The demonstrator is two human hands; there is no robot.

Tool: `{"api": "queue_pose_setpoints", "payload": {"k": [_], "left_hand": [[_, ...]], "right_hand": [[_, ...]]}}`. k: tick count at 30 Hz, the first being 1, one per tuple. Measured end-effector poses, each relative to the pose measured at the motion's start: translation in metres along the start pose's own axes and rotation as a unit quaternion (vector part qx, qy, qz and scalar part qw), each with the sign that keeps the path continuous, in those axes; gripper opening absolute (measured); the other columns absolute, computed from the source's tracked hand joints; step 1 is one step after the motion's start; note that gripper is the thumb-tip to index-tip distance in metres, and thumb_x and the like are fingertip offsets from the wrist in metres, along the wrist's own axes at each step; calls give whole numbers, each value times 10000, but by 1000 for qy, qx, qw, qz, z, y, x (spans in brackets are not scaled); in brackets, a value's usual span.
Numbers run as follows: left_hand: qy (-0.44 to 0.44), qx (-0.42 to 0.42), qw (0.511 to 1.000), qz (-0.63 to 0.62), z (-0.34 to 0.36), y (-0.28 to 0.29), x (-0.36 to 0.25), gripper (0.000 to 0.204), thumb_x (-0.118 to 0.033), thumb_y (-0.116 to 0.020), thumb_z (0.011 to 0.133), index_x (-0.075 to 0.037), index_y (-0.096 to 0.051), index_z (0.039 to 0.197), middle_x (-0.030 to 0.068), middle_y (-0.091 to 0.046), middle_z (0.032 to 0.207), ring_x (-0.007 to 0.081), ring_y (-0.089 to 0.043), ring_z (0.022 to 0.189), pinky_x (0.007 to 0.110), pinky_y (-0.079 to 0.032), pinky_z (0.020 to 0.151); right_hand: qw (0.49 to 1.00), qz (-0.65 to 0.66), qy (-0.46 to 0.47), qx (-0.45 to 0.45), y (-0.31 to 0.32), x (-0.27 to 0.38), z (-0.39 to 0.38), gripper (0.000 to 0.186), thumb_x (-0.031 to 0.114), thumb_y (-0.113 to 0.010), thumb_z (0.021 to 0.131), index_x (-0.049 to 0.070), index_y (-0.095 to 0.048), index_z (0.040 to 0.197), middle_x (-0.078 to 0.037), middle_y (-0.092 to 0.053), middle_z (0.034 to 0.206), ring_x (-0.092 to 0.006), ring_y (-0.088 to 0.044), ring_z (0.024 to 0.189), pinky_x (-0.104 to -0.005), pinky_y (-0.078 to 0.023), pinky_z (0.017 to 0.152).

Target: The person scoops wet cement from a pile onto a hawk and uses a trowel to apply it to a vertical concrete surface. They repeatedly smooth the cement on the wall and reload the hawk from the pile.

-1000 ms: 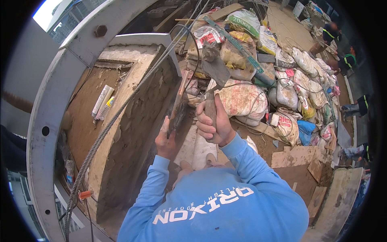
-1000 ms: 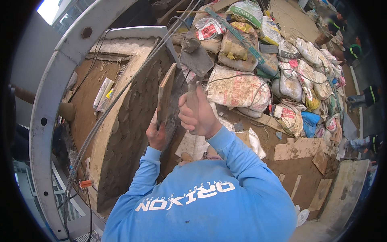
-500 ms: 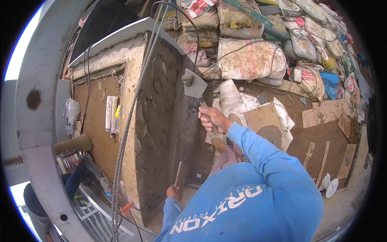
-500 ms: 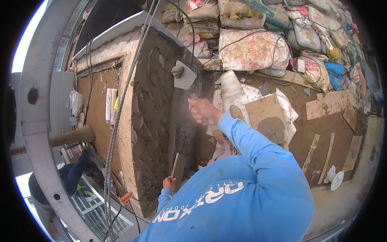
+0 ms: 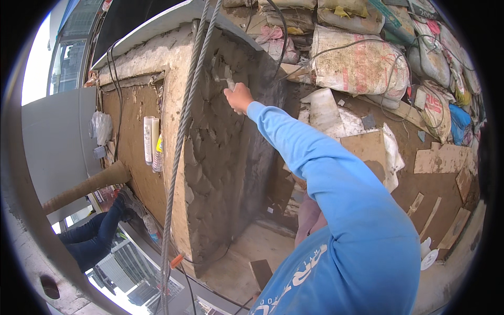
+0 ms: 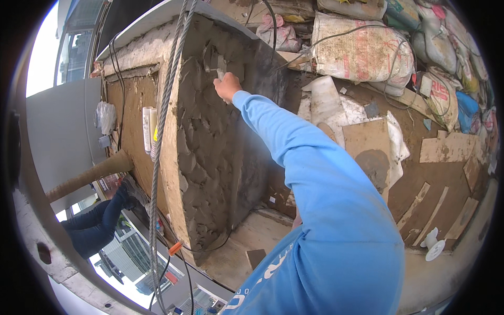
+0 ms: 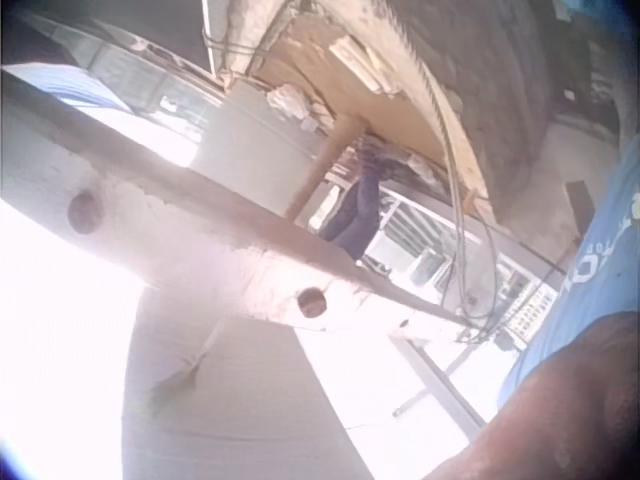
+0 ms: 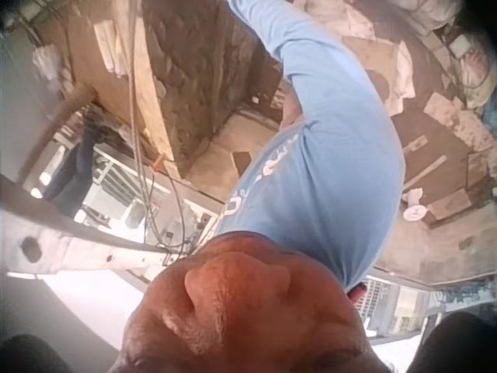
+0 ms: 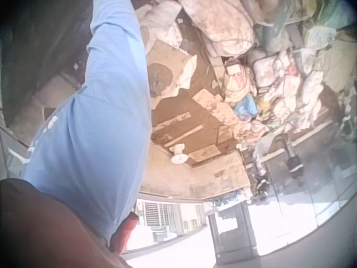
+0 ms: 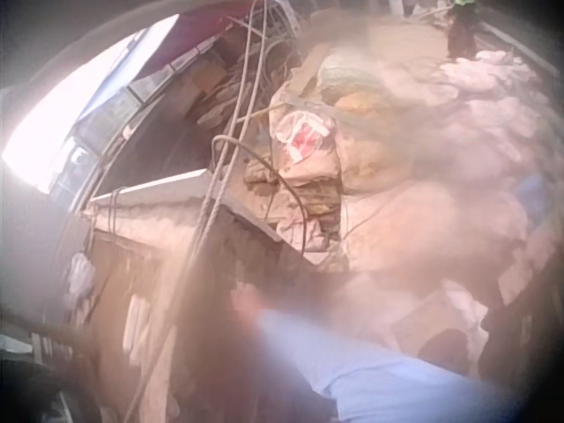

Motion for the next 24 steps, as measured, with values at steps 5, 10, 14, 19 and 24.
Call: {"api": "queue_pose_setpoints", "payload": {"k": [5, 10, 14, 19, 24], "left_hand": [[5, -9, 998, -57, -1, -19, -18, 356, -337, -733, 836, 6, -705, 930, 229, -701, 852, 383, -681, 782, 455, -510, 710], [-13, -24, 996, -90, 26, -13, -20, 322, -295, -725, 852, 15, -698, 935, 234, -697, 845, 376, -680, 773, 447, -507, 703], [-55, -66, 987, -137, 66, 1, -14, 294, -261, -718, 865, 22, -692, 939, 238, -695, 839, 371, -679, 765, 440, -505, 697], [-301, -115, 933, -162, 131, 115, -123, 245, -205, -687, 903, 34, -666, 954, 187, -691, 811, 266, -649, 744, 392, -499, 712], [-485, -24, 860, -159, 127, 214, -272, 231, -182, -615, 980, 45, -632, 1021, 15, -629, 855, 99, -508, 773, 278, -440, 699]], "right_hand": [[990, -81, 106, -40, -36, 33, -33, 447, 296, -582, 895, -132, -578, 1021, -375, -640, 1032, -482, -624, 1046, -498, -497, 941], [969, -102, 219, 57, -27, 15, -114, 368, 286, -603, 920, -75, -538, 945, -294, -660, 852, -446, -662, 844, -496, -502, 770], [977, 13, 128, 169, 7, -1, -185, 314, 274, -672, 899, -18, -560, 928, -111, -601, 685, -203, -589, 606, -364, -468, 596], [986, -74, 93, 117, 105, -60, -236, 388, 281, -721, 875, -32, -614, 1077, -41, -577, 641, -104, -542, 532, -288, -441, 524], [960, -192, 162, -122, 203, -92, -349, 559, 310, -715, 859, -125, -589, 1188, -245, -691, 1034, -284, -642, 930, -389, -487, 871]]}}
Point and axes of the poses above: each hand's wrist, its own z-axis towards the middle knuckle, its own y-axis out of the back of the hand, x = y × z, the point moved 1 cm from there along z, towards the middle knuckle
